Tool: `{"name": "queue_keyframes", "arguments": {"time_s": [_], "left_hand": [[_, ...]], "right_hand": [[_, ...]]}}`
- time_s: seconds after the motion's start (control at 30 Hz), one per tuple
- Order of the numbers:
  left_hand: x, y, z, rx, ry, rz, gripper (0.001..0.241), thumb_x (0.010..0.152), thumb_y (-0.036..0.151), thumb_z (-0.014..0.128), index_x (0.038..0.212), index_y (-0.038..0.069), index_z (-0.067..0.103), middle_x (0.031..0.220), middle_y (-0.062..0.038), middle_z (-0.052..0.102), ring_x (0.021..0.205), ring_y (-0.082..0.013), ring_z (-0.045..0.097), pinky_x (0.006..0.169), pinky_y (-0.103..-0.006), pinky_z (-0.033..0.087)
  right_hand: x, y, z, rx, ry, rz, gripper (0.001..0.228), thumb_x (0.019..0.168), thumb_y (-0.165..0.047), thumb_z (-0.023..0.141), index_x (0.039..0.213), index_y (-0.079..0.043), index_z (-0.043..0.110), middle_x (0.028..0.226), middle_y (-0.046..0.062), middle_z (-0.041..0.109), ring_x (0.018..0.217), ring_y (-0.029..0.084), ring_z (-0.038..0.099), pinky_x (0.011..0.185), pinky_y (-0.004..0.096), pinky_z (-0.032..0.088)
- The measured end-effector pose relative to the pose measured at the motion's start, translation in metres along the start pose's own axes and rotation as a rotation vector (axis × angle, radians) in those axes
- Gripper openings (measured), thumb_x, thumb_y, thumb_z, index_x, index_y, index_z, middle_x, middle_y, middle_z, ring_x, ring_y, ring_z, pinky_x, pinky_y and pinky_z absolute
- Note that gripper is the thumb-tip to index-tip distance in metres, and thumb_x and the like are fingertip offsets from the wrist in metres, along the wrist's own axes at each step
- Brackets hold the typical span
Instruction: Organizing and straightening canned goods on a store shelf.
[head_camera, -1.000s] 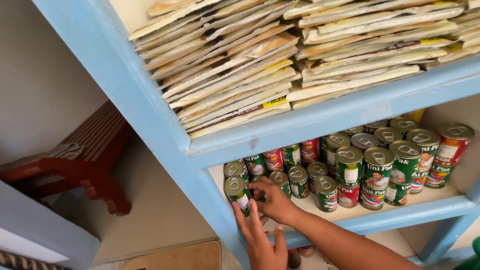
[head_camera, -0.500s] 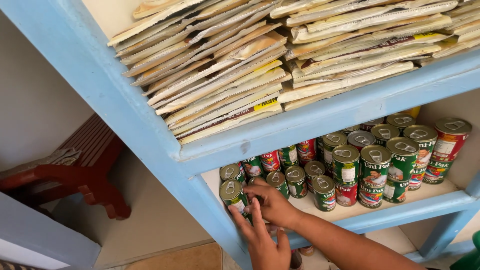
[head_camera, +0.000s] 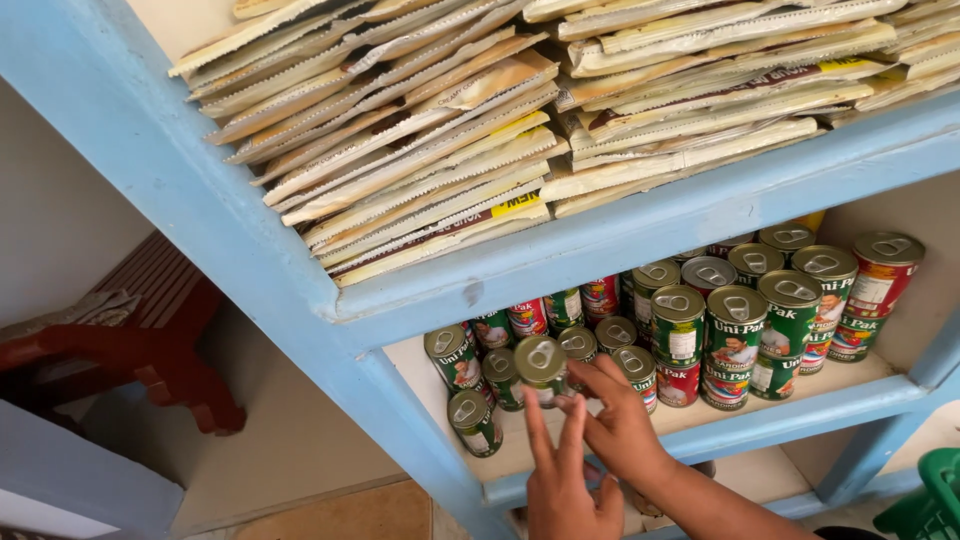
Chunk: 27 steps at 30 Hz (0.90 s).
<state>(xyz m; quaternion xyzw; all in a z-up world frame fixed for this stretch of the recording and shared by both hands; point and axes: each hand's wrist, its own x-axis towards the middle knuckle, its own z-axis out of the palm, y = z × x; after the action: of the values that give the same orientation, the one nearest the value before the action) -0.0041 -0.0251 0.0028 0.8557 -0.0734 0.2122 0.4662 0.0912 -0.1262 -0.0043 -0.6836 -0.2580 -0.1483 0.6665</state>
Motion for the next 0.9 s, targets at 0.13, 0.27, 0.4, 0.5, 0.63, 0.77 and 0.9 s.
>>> {"name": "queue_keyframes", "arguments": {"time_s": [0.13, 0.27, 0.4, 0.5, 0.63, 0.77, 0.9], "left_hand": [[-0.004, 0.000, 0.016, 0.042, -0.004, 0.224, 0.095, 0.070, 0.000, 0.074, 0.159, 0.010, 0.040, 0.164, -0.042, 0.006, 0.103, -0.0468, 0.073, 0.075, -0.0422, 0.065], [0.000, 0.014, 0.019, -0.048, -0.137, 0.119, 0.089, 0.074, 0.001, 0.073, 0.157, 0.015, 0.043, 0.168, -0.039, 0.004, 0.091, -0.0390, 0.079, 0.075, -0.0403, 0.064], [0.018, 0.016, 0.021, -0.225, -0.194, 0.120, 0.091, 0.078, 0.003, 0.071, 0.161, 0.014, 0.035, 0.172, -0.034, 0.004, 0.101, -0.0374, 0.078, 0.076, -0.0379, 0.065], [0.029, 0.005, 0.032, -0.253, -0.111, 0.278, 0.093, 0.076, -0.001, 0.070, 0.161, 0.013, 0.035, 0.173, -0.033, 0.005, 0.123, -0.0401, 0.071, 0.078, -0.0352, 0.067], [0.041, 0.010, 0.032, -0.171, -0.054, 0.391, 0.099, 0.072, -0.005, 0.073, 0.162, 0.011, 0.037, 0.172, -0.029, 0.009, 0.135, -0.0456, 0.059, 0.088, -0.0373, 0.063], [0.053, 0.009, 0.021, -0.324, -0.201, 0.128, 0.095, 0.068, -0.006, 0.071, 0.155, 0.015, 0.039, 0.172, -0.019, 0.014, 0.100, -0.0252, 0.072, 0.072, -0.0294, 0.060], [0.061, -0.005, 0.018, -0.480, -0.218, -0.032, 0.083, 0.080, -0.005, 0.065, 0.156, 0.017, 0.040, 0.172, -0.013, 0.027, 0.078, -0.0111, 0.069, 0.066, -0.0250, 0.057]], "right_hand": [[-0.011, -0.003, -0.018, -0.140, 0.050, 0.007, 0.039, 0.082, -0.001, 0.074, 0.121, 0.000, 0.067, 0.095, 0.009, 0.059, 0.083, 0.018, 0.066, 0.071, 0.031, 0.055], [-0.005, -0.008, -0.029, -0.193, 0.121, -0.020, 0.043, 0.083, -0.002, 0.072, 0.125, -0.001, 0.065, 0.095, 0.009, 0.058, 0.081, 0.019, 0.067, 0.069, 0.030, 0.055], [0.005, -0.006, -0.039, -0.228, 0.196, -0.058, 0.048, 0.085, -0.002, 0.069, 0.133, -0.002, 0.062, 0.093, 0.011, 0.057, 0.081, 0.022, 0.065, 0.070, 0.033, 0.055], [0.010, 0.001, -0.045, -0.366, 0.173, -0.054, 0.047, 0.086, -0.002, 0.068, 0.133, -0.002, 0.061, 0.095, 0.012, 0.059, 0.083, 0.026, 0.065, 0.069, 0.036, 0.055], [0.012, 0.002, -0.052, -0.444, 0.133, -0.061, 0.052, 0.085, 0.001, 0.065, 0.136, 0.003, 0.054, 0.105, 0.017, 0.056, 0.088, 0.031, 0.064, 0.073, 0.039, 0.054], [0.008, 0.003, -0.055, -0.376, 0.098, -0.010, 0.057, 0.086, 0.002, 0.059, 0.142, 0.003, 0.048, 0.107, 0.016, 0.055, 0.090, 0.028, 0.067, 0.075, 0.038, 0.056], [-0.002, -0.001, -0.057, -0.204, 0.095, -0.024, 0.055, 0.089, 0.004, 0.052, 0.144, 0.003, 0.048, 0.109, 0.014, 0.053, 0.100, 0.023, 0.068, 0.079, 0.033, 0.058]]}}
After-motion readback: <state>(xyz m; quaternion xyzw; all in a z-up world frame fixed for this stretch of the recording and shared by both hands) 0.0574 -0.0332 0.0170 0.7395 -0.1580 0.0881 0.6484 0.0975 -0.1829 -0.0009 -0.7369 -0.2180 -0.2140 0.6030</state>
